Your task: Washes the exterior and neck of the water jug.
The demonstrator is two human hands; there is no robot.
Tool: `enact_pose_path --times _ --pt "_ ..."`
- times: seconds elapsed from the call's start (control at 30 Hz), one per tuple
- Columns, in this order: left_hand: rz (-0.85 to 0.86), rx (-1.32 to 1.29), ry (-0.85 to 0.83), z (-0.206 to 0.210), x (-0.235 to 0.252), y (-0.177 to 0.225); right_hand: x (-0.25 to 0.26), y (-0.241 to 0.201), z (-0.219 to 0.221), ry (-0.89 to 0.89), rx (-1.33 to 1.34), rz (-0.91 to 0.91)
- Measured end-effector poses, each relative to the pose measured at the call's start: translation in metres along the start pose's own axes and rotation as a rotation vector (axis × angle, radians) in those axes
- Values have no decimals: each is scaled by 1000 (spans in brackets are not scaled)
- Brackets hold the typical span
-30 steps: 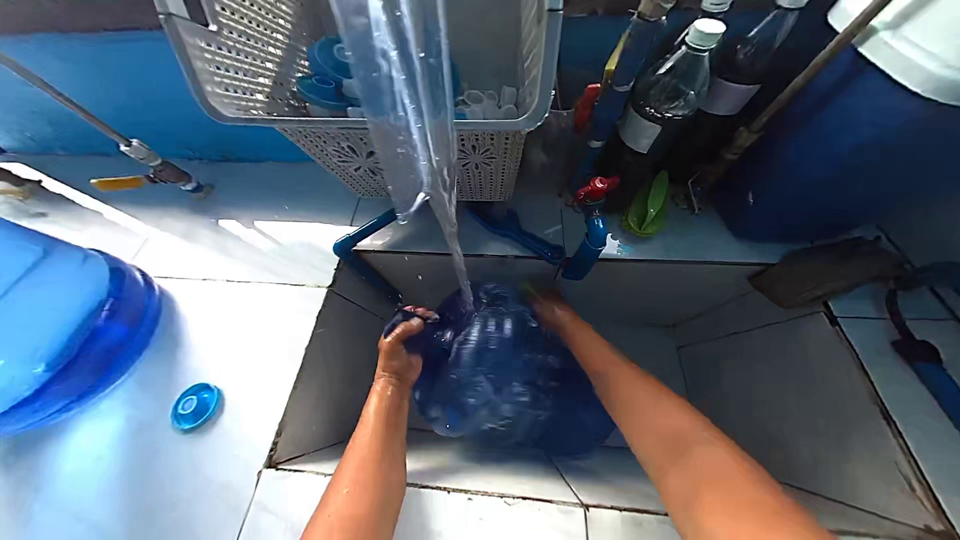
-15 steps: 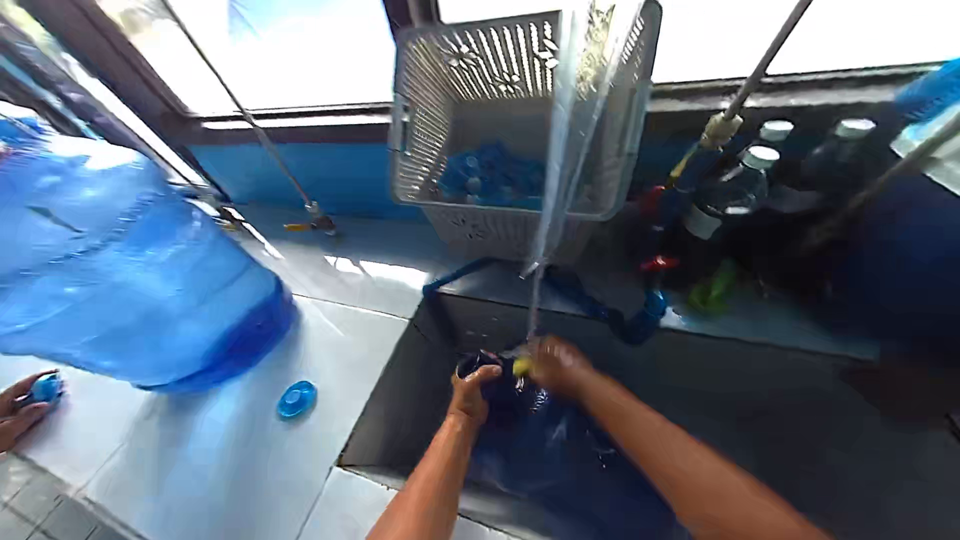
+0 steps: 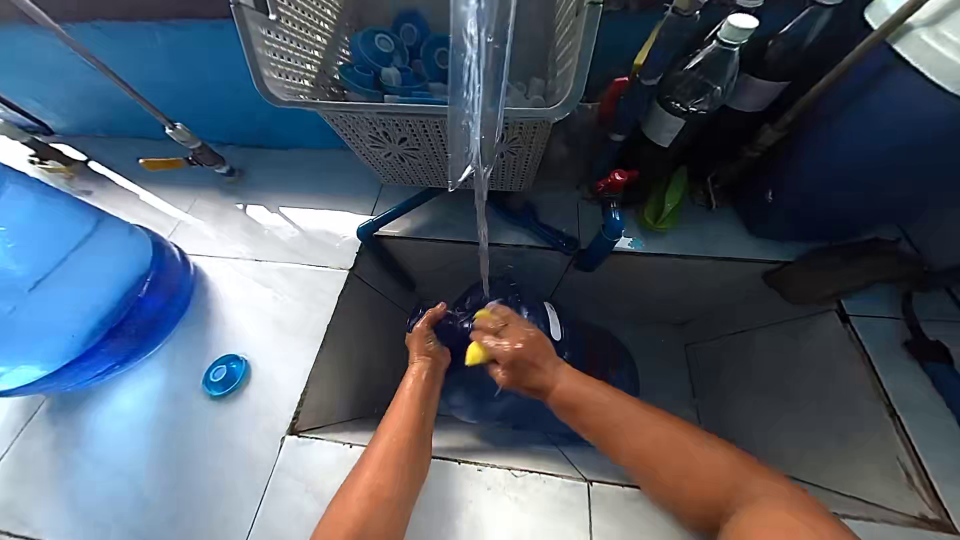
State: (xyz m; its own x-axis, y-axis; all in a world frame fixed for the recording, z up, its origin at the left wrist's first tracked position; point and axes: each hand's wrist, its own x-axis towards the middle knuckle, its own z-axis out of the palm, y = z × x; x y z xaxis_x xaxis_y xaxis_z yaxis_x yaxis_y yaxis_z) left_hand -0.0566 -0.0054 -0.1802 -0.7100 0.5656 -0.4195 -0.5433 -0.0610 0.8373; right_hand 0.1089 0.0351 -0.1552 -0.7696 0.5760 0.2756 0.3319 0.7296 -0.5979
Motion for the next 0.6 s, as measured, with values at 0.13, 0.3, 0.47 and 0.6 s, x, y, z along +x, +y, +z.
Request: enact_pose_path --times 0.13,0.3,0.47,0.6 --pt "90 26 -447 -11 -7 2 75 36 -53 -425 90 291" --pt "109 65 59 -10 23 8 -35 130 -22 -197 -42 1008" --pt "116 72 -451 -10 4 5 -25 52 -76 254 397 874" --pt "26 -24 -709 -12 0 -1 35 24 -96 685 804 637"
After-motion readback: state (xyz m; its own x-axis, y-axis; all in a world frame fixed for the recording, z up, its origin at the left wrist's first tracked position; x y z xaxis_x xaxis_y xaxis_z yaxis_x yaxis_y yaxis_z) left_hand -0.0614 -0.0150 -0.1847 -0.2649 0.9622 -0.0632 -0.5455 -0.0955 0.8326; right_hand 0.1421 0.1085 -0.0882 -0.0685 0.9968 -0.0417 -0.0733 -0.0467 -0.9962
